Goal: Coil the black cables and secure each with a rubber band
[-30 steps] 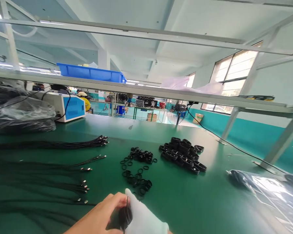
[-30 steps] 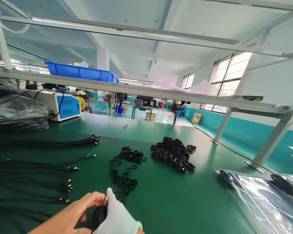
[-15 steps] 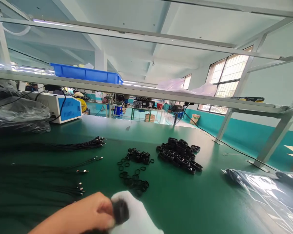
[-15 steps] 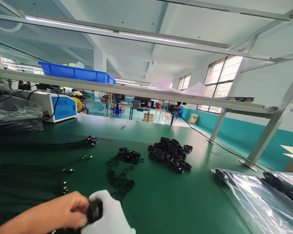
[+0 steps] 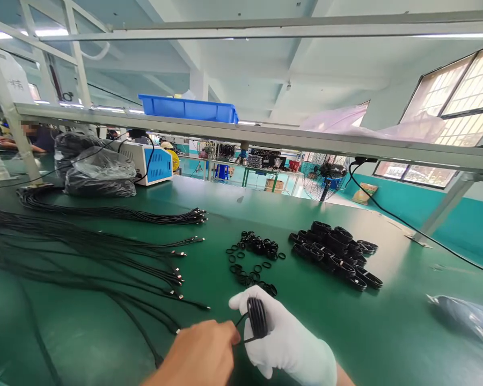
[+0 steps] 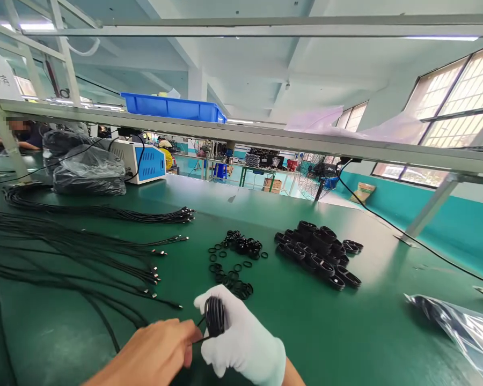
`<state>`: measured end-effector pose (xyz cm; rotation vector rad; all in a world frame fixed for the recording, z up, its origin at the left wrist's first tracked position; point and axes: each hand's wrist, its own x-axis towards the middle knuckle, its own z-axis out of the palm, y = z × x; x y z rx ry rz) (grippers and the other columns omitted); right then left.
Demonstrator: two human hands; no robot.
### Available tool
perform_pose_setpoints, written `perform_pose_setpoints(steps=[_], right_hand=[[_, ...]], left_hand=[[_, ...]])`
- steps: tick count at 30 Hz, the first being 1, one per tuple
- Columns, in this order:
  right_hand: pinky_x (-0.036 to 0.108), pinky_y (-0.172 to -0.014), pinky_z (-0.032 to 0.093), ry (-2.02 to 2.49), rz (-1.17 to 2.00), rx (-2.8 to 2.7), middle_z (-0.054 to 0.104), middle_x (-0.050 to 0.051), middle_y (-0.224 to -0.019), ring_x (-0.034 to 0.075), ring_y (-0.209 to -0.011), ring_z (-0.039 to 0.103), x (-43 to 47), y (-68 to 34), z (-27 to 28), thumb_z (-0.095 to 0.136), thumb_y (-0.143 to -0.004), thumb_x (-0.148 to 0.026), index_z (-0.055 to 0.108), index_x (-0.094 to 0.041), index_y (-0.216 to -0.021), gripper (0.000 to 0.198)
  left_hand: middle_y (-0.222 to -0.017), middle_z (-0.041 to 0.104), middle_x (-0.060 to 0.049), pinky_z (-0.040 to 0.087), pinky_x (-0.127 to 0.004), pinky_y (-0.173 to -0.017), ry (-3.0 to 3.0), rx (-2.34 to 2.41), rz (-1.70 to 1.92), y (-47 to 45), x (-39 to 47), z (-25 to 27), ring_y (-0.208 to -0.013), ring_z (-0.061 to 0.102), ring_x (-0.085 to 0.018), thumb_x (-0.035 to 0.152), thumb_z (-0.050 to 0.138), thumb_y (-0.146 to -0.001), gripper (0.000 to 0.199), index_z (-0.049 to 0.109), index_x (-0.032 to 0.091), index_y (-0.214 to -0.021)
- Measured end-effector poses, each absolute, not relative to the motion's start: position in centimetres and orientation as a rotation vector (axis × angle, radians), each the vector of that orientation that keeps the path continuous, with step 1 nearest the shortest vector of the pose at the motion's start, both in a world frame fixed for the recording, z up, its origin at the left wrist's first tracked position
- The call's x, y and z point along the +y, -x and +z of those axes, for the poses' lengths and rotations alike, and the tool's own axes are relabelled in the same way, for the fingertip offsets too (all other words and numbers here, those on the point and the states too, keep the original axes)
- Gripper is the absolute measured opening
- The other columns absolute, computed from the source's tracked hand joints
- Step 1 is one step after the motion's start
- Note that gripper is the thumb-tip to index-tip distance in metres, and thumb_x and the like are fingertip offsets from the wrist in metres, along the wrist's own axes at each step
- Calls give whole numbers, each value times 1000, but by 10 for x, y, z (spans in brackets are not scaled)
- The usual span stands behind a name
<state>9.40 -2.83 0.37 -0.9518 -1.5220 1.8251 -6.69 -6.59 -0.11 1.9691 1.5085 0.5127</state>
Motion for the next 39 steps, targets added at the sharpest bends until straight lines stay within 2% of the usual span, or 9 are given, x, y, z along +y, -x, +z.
perform_pose_setpoints(steps=[3,7,11,14,22,26,29,33,39], right_hand=[[16,-34,31,741,2063,-1368,57,-7,-61,7,-36,46,-31,-95,2,61,-49,-8,40,-22,-95,52],[14,-34,31,388,2181,-1228,58,-6,-51,7,-33,43,-29,-94,-8,70,-57,-26,33,-24,-95,54],[14,-34,33,382,2186,-1233,61,-4,-55,7,-34,44,-26,-94,-16,74,-57,-33,30,-25,-94,59],[14,-36,33,387,2172,-1254,62,-3,-56,7,-35,46,-25,-93,-21,75,-57,-36,31,-25,-95,60],[16,-40,33,476,2169,-1188,60,-3,-56,6,-37,45,-24,-98,-22,70,-60,-26,35,-19,-118,68],[16,-35,32,696,2191,-1274,55,-2,-46,7,-34,44,-27,-89,-12,63,-54,-14,54,-11,-93,40],[17,-36,37,890,2104,-1278,56,-2,-50,8,-36,49,-31,-79,-4,59,-52,-10,53,-12,-80,29],[26,-46,48,993,1937,-1202,61,3,-86,14,-50,61,-32,-70,-1,62,-54,-13,47,-15,-106,54],[25,-45,43,1142,1773,-1256,57,0,-74,13,-50,56,-31,-67,-14,61,-52,-10,52,-13,-101,50]], left_hand=[[-65,69,2,37,-31,-68,-1794,1369,392,81,-47,17,-75,60,-22,14,38,-73,28,63,25,-66],[-77,69,0,39,-25,-56,-1514,1238,650,84,-38,37,-72,59,-18,22,48,-73,16,62,20,-82],[-66,62,1,43,-25,-61,-1314,1083,928,70,-38,29,-63,55,-13,21,59,-69,7,55,17,-73],[-61,60,3,43,-25,-59,-1184,1010,1008,59,-36,15,-57,54,-11,19,62,-66,12,51,17,-70],[-71,57,2,40,-25,-60,-1273,1227,1110,65,-40,16,-64,52,-14,24,55,-76,12,56,21,-88],[-97,63,0,41,-27,-79,-1859,1283,1002,70,-41,27,-89,53,-18,11,49,-76,34,65,28,-100],[-88,64,-1,42,-25,-74,-2014,1230,981,68,-34,23,-83,58,-17,3,41,-73,39,70,25,-86],[-78,62,1,42,-23,-62,-1877,1376,1033,70,-24,10,-70,58,-14,5,42,-73,33,69,24,-79],[-75,59,1,41,-24,-62,-1806,1400,1100,74,-18,-3,-68,57,-14,9,45,-75,27,68,23,-76]])
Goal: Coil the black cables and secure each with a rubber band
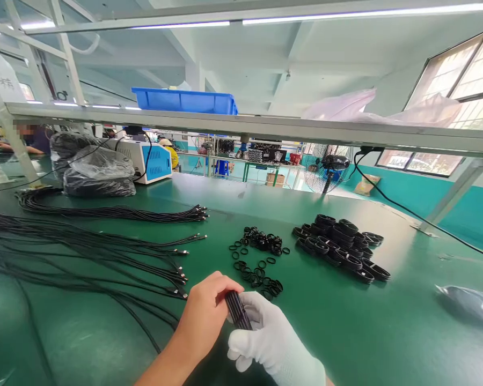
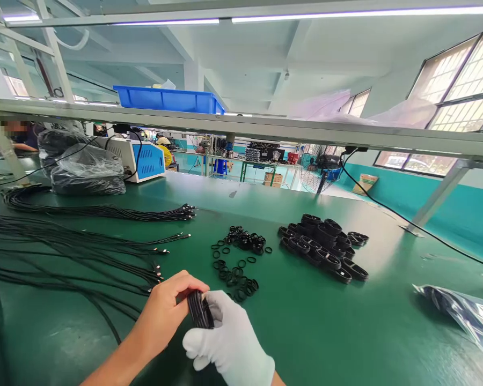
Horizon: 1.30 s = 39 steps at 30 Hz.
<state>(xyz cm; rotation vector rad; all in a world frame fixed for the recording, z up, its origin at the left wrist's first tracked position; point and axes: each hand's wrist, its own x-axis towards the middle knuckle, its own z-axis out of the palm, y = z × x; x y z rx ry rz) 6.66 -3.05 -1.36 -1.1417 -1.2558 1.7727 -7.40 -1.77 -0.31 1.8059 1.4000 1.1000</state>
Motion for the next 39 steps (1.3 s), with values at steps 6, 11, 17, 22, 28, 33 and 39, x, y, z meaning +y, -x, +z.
perform_pose_setpoints(steps=[6,11,17,22,28,33,39], right_hand=[[24,-48,44,1203,1601,-1330,58,4,-79,11,-56,54,-30,-72,-18,70,-58,-31,56,-14,-91,40],[27,-45,48,892,2079,-1044,57,10,-97,18,-62,63,-24,-75,-17,41,-74,-69,51,-15,-109,65],[19,-38,37,661,2299,-936,61,4,-63,10,-38,52,-23,-77,-31,58,-72,-52,53,-11,-100,49],[23,-39,40,529,2422,-864,63,8,-72,12,-40,54,-21,-78,-37,39,-78,-68,55,-11,-97,63],[21,-43,42,593,2141,-909,61,7,-91,11,-51,57,-25,-72,-38,55,-79,-50,57,-14,-97,40],[23,-49,44,551,2374,-785,61,9,-89,11,-56,58,-27,-71,-32,42,-83,-58,59,-10,-102,54],[28,-66,45,669,2081,-1052,55,8,-97,16,-79,57,-31,-68,-29,59,-76,-53,56,-15,-109,50]], left_hand=[[-75,58,1,41,-25,-65,-1747,1405,1073,77,-13,-6,-70,57,-15,10,47,-74,22,66,21,-76],[-74,57,1,39,-24,-61,-1772,1392,1029,75,-14,-2,-66,54,-13,9,46,-73,24,66,21,-75],[-75,56,1,40,-24,-62,-1732,1363,1015,72,-16,-4,-67,53,-14,11,48,-73,22,67,21,-75],[-76,57,1,41,-25,-64,-1685,1335,1015,75,-14,-4,-69,54,-14,12,48,-72,20,66,20,-77],[-75,57,1,39,-25,-61,-1732,1466,877,80,-15,4,-66,51,-14,15,48,-71,20,65,21,-79],[-77,56,2,40,-23,-61,-1496,1138,748,98,-16,22,-65,49,-11,25,54,-75,29,64,21,-102],[-54,49,6,34,-20,-42,-1389,1219,693,93,-7,23,-44,42,-7,32,64,-68,21,62,14,-80]])
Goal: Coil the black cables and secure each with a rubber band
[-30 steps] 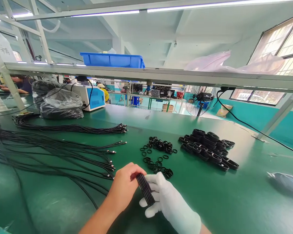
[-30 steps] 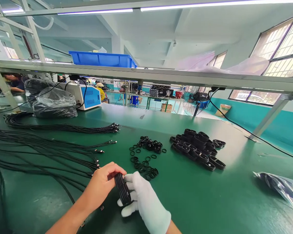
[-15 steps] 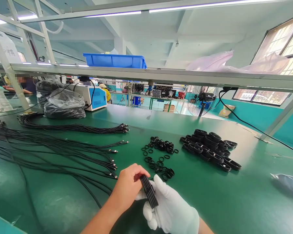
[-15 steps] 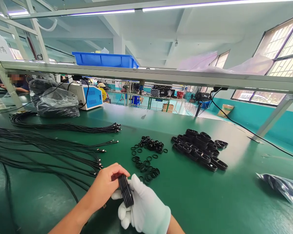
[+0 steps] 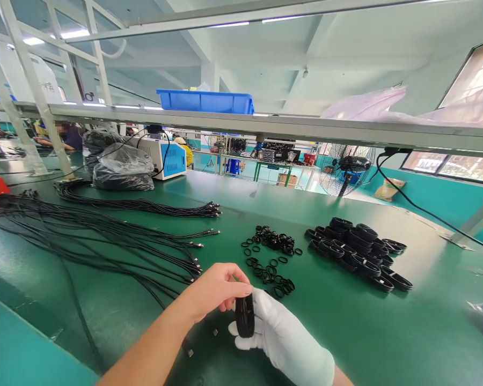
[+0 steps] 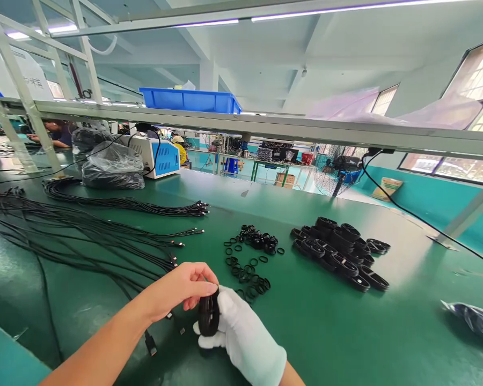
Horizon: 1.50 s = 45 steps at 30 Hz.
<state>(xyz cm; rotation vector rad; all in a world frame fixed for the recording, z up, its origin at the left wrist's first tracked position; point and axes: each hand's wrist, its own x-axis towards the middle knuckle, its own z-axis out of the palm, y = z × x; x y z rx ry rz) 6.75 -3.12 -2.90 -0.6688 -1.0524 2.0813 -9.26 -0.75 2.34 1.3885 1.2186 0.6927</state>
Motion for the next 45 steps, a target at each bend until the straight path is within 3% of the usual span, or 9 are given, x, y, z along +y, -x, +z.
perform_pose_setpoints(steps=[4,8,16,20,26,28,31,38,45], right_hand=[[24,-63,42,660,2027,-1150,51,4,-98,10,-73,53,-31,-72,-26,74,-66,-32,52,-20,-110,51],[32,-74,45,600,2126,-1088,51,7,-104,18,-88,57,-29,-78,-22,70,-71,-30,50,-19,-113,48],[26,-66,44,736,2119,-1077,55,4,-92,15,-81,58,-28,-70,-21,79,-60,-24,51,-15,-101,50],[25,-62,43,761,2147,-1099,57,3,-82,13,-74,57,-29,-71,-23,78,-60,-21,52,-14,-92,43],[29,-70,47,666,2237,-1036,57,5,-91,16,-82,60,-31,-76,-25,75,-64,-20,50,-15,-101,45],[30,-72,48,663,2254,-1033,57,5,-94,16,-84,60,-31,-76,-25,74,-64,-19,49,-16,-105,48],[33,-72,49,753,2210,-1094,58,6,-96,18,-85,61,-31,-73,-26,77,-59,-19,50,-15,-106,54],[33,-69,50,743,2215,-1092,61,10,-102,28,-95,62,-32,-71,-33,78,-53,-18,53,-15,-106,58],[30,-70,50,676,2086,-1164,64,7,-92,21,-87,63,-29,-64,-37,79,-51,-12,58,-14,-100,54]], left_hand=[[-54,51,6,34,-20,-40,-1388,1317,766,84,-7,18,-41,45,-9,41,62,-70,27,57,15,-76],[-59,52,5,32,-19,-42,-1360,1307,801,84,-22,15,-42,42,-6,44,47,-79,30,53,16,-72],[-55,43,8,22,-19,-44,-1157,1141,888,76,-39,-4,-47,32,-5,29,61,-68,18,49,16,-66],[-57,44,7,25,-19,-47,-1158,1113,873,77,-37,-8,-49,34,-6,29,62,-68,19,48,16,-65],[-61,50,4,33,-21,-50,-1445,1406,858,81,-44,2,-53,44,-10,32,49,-79,17,54,18,-69],[-74,55,2,38,-23,-56,-1624,1532,947,80,-47,2,-60,49,-12,21,48,-78,10,58,20,-78],[-90,58,0,43,-24,-66,-1858,1520,1036,75,-50,-3,-71,56,-14,4,43,-70,32,60,24,-88],[-73,61,1,47,-24,-63,-1798,1600,1284,67,-47,-20,-67,60,-15,2,44,-69,29,64,22,-75],[-73,60,1,45,-23,-60,-1811,1583,1267,72,-47,-14,-65,58,-14,4,44,-70,28,64,22,-76]])
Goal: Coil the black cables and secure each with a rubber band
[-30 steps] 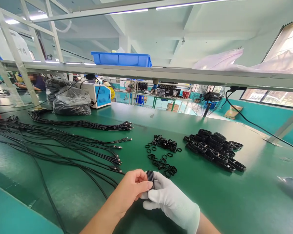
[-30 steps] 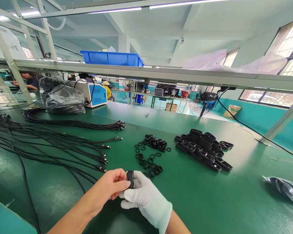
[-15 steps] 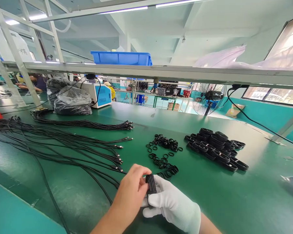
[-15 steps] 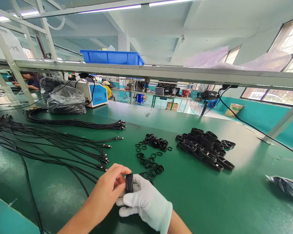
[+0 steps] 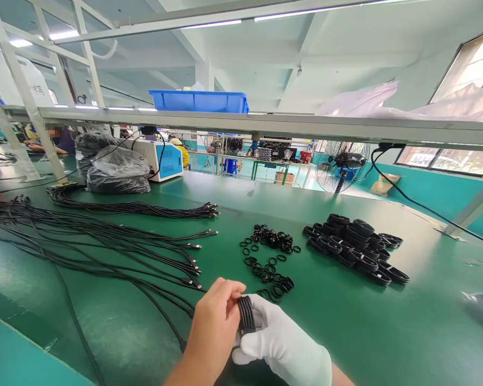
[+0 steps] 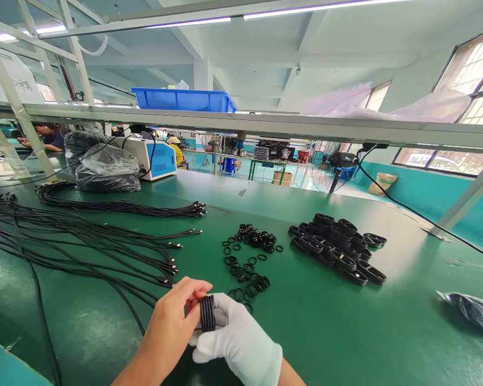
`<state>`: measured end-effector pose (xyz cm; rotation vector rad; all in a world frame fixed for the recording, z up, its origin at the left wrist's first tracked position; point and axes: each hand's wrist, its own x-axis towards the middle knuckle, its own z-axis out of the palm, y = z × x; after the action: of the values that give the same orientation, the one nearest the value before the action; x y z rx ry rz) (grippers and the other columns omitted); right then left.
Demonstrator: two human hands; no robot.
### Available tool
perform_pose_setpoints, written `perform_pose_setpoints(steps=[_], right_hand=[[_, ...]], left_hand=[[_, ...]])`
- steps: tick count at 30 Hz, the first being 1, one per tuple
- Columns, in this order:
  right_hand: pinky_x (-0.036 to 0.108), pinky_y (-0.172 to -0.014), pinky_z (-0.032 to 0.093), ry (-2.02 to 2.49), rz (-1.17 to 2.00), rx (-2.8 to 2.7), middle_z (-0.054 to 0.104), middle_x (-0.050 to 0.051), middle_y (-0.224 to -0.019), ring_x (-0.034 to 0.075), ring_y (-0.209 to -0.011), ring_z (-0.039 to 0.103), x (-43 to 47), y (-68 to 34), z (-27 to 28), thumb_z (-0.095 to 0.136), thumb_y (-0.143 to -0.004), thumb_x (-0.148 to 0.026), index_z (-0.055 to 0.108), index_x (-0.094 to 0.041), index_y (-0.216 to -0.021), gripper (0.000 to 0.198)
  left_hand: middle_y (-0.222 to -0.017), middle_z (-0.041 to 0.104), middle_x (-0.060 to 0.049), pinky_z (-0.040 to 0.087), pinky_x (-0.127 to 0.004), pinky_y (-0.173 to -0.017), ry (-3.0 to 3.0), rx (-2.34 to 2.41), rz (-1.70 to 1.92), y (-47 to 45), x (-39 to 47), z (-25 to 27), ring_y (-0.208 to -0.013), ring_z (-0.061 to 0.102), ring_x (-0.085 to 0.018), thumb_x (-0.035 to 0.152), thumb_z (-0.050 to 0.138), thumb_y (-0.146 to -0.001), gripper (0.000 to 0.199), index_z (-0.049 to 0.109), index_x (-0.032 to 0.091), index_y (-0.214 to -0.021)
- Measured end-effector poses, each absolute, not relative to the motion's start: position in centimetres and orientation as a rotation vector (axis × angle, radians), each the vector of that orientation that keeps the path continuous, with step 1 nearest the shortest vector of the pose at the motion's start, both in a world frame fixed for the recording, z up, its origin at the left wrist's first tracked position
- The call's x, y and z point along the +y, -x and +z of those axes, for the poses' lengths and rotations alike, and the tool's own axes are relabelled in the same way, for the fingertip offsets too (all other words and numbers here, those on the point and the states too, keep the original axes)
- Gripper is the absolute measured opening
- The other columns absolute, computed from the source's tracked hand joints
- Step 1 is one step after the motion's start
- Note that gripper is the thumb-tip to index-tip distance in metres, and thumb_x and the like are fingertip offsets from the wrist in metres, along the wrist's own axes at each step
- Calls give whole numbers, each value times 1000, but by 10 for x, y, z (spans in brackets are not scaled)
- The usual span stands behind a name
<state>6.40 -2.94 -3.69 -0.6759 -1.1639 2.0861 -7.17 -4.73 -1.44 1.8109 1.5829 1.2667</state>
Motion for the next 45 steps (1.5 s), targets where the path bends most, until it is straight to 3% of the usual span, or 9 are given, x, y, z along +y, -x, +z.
perform_pose_setpoints(steps=[5,10,13,18,23,29,34,38,45], right_hand=[[28,-62,48,721,2127,-1123,61,6,-86,20,-79,62,-33,-63,-26,81,-52,-20,56,-14,-98,53],[27,-66,47,631,2209,-992,59,6,-93,16,-79,61,-32,-74,-23,79,-58,-25,52,-16,-102,53],[29,-70,49,579,2230,-1017,58,7,-97,18,-84,62,-31,-78,-23,77,-61,-28,50,-16,-105,53],[27,-69,49,538,2226,-1098,57,6,-92,16,-81,61,-32,-77,-17,76,-63,-27,52,-13,-100,47],[25,-66,48,482,2205,-1092,57,6,-88,14,-78,59,-31,-76,-19,75,-65,-26,54,-12,-95,40],[26,-69,47,334,2378,-898,57,10,-100,17,-84,61,-31,-82,-23,68,-73,-30,52,-13,-109,43],[30,-71,49,143,2523,-841,58,13,-104,18,-83,61,-33,-80,-25,59,-76,-33,52,-10,-113,44],[30,-70,50,135,2602,-787,59,16,-107,20,-84,63,-35,-77,-29,46,-80,-39,52,-7,-114,47],[25,-57,51,380,2333,-804,61,7,-91,15,-69,62,-36,-70,-28,61,-68,-16,55,-12,-102,35]], left_hand=[[-67,55,1,40,-23,-56,-1846,1626,1222,70,-42,-11,-61,54,-14,4,42,-70,28,63,22,-67],[-82,61,0,42,-26,-65,-1659,1574,987,85,-39,7,-66,54,-14,15,49,-73,20,62,23,-87],[-74,59,1,40,-25,-64,-1534,1463,912,93,-45,17,-69,52,-15,26,47,-80,15,61,21,-80],[-73,52,3,36,-23,-61,-1624,1373,818,87,-53,19,-65,44,-12,21,52,-75,10,61,21,-72],[-69,52,3,35,-23,-64,-1766,1406,800,84,-56,18,-70,48,-14,19,52,-77,15,58,20,-62],[-81,62,2,40,-25,-70,-1579,1387,957,97,-51,17,-76,53,-16,32,47,-85,19,64,23,-83],[-105,60,0,41,-28,-82,-1578,1246,853,104,-43,21,-92,53,-17,26,49,-84,26,62,26,-107],[-105,63,-1,43,-30,-85,-1511,1111,770,106,-35,21,-94,55,-18,27,51,-84,24,64,24,-104],[-92,65,0,42,-31,-80,-1513,1218,796,100,-27,13,-88,56,-19,31,56,-82,18,65,23,-95]])
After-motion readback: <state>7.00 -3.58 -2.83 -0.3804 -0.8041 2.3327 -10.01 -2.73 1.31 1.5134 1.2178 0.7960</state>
